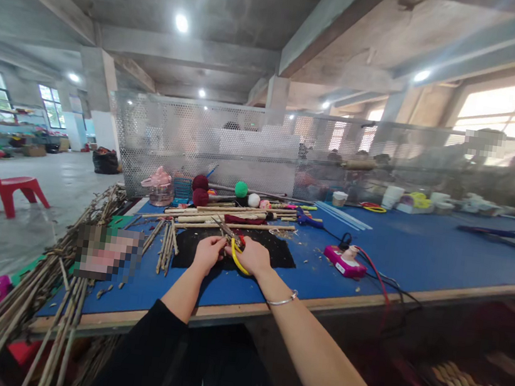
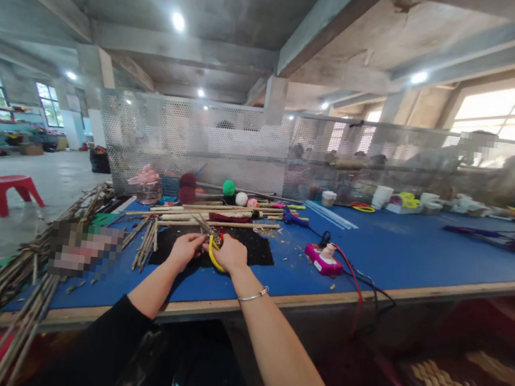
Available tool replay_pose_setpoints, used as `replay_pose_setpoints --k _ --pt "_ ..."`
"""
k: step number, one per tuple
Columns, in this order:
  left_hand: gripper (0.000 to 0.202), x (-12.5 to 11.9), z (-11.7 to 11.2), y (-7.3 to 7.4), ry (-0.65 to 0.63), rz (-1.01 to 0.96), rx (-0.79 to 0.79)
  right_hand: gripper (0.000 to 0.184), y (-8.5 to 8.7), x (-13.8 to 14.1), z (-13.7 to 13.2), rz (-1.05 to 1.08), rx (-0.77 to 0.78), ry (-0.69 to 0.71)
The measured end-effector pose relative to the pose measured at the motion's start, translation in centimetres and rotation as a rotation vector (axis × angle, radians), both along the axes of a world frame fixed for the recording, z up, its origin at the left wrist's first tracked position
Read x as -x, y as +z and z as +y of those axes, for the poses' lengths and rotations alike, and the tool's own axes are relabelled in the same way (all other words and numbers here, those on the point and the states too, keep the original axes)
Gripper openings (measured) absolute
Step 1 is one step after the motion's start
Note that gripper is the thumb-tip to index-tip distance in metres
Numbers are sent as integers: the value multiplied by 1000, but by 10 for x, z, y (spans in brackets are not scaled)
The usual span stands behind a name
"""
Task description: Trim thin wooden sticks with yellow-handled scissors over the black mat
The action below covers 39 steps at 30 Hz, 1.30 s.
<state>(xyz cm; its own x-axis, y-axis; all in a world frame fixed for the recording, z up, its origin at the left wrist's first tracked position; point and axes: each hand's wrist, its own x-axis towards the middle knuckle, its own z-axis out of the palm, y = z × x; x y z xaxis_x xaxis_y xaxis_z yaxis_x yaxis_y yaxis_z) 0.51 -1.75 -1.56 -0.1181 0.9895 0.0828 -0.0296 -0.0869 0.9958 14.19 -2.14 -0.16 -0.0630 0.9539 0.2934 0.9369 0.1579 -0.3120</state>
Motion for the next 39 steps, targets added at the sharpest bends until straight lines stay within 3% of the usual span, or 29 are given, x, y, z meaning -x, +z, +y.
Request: replay_pose_setpoints --k 5,11,39 --pt "32 0 1 -1 -26 -4 -3 53 -2 0 0 24 -15 15" --pt "30 0 -1 0 -78 73 -29 55 -7 -1 4 103 -87 127" --pt "32 -1 -2 2 -84 63 -12 46 -2 2 0 85 -20 115"
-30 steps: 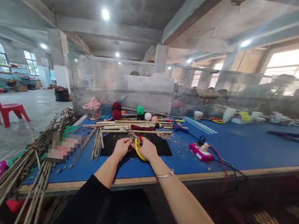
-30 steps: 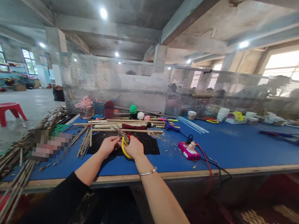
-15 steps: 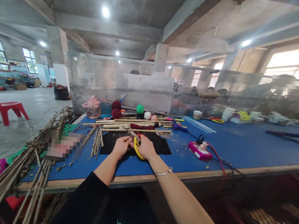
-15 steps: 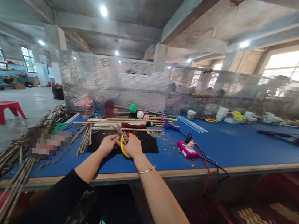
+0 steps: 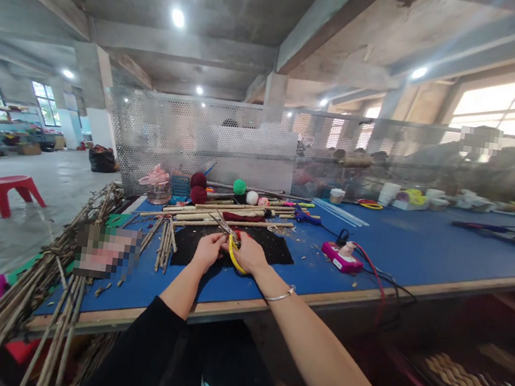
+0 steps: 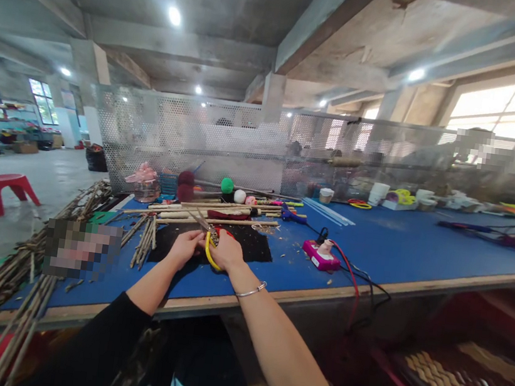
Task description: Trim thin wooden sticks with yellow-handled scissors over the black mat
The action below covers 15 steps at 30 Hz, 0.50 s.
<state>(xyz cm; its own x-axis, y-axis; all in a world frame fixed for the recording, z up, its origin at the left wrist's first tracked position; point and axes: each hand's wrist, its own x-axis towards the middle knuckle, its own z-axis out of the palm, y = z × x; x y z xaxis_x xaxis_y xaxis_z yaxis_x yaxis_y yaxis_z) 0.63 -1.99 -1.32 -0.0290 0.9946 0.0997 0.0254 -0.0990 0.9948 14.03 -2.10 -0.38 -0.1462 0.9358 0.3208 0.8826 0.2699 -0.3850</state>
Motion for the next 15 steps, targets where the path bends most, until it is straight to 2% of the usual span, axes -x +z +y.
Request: replay_pose_setpoints --k 5,15 --pt "34 0 -2 2 12 -7 -12 51 1 0 1 -69 2 -53" --pt "27 1 0 -1 46 26 -5 54 -1 -1 2 -93 10 -54"
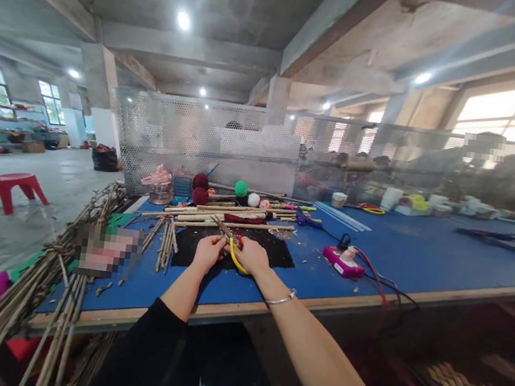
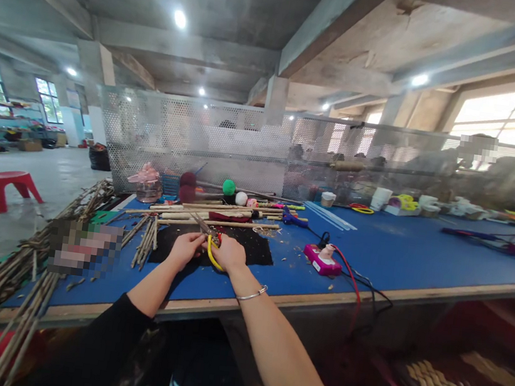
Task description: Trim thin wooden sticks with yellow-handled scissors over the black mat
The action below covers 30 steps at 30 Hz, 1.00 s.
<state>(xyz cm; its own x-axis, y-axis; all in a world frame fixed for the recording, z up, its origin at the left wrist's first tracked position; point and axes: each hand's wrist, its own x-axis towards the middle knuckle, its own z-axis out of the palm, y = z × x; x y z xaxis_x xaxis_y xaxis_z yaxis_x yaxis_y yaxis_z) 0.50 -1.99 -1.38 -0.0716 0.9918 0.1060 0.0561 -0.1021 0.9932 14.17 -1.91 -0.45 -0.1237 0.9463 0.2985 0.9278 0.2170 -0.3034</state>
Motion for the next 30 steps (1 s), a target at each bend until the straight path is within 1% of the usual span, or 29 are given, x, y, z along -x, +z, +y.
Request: replay_pose_setpoints --k 4,11,15,20,24,27,30 --pt "28 1 2 -2 -17 -17 -7 55 2 0 -1 -4 22 -10" --pt "30 2 3 -3 84 1 -11 52 4 0 -3 -12 7 -32" --pt "30 2 3 -3 86 3 -24 51 5 0 -4 -14 11 -13" --pt "30 2 5 -5 101 20 -33 56 0 -1 -1 -22 -13 -11" --pt "29 2 7 -7 126 45 -39 56 -5 -1 2 21 -19 45" --pt "30 2 6 -6 106 22 -51 53 -6 -2 3 57 -18 65" --pt "33 0 4 -4 38 -56 -43 51 -6 -2 4 84 -24 52"
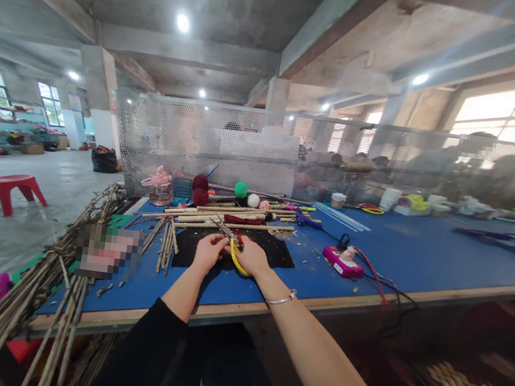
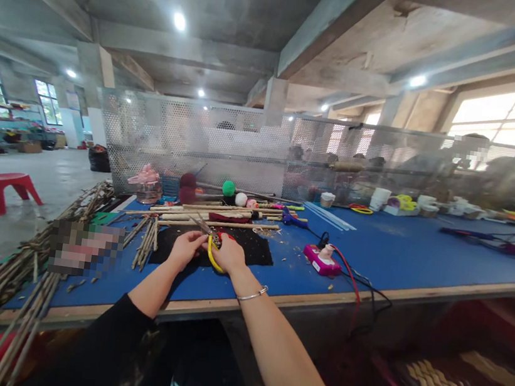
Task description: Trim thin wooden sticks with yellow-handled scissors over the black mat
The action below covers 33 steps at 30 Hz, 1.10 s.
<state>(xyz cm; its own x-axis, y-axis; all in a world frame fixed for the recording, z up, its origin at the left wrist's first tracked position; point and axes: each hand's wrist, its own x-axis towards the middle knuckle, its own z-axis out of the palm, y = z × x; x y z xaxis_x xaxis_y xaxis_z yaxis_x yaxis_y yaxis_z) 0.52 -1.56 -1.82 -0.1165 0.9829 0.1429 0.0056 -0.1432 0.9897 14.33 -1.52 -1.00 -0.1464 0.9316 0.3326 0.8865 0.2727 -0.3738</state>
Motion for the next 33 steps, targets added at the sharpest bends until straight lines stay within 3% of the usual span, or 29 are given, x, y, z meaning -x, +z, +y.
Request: replay_pose_setpoints --k 5,23,33 --pt "36 -2 0 0 -78 -80 2 48 -1 0 1 16 5 -24" --pt "33 -1 -2 1 -78 -37 32 43 3 1 -4 31 -94 34" --pt "31 -1 0 0 -30 23 18 53 1 1 -2 -16 -101 -35"
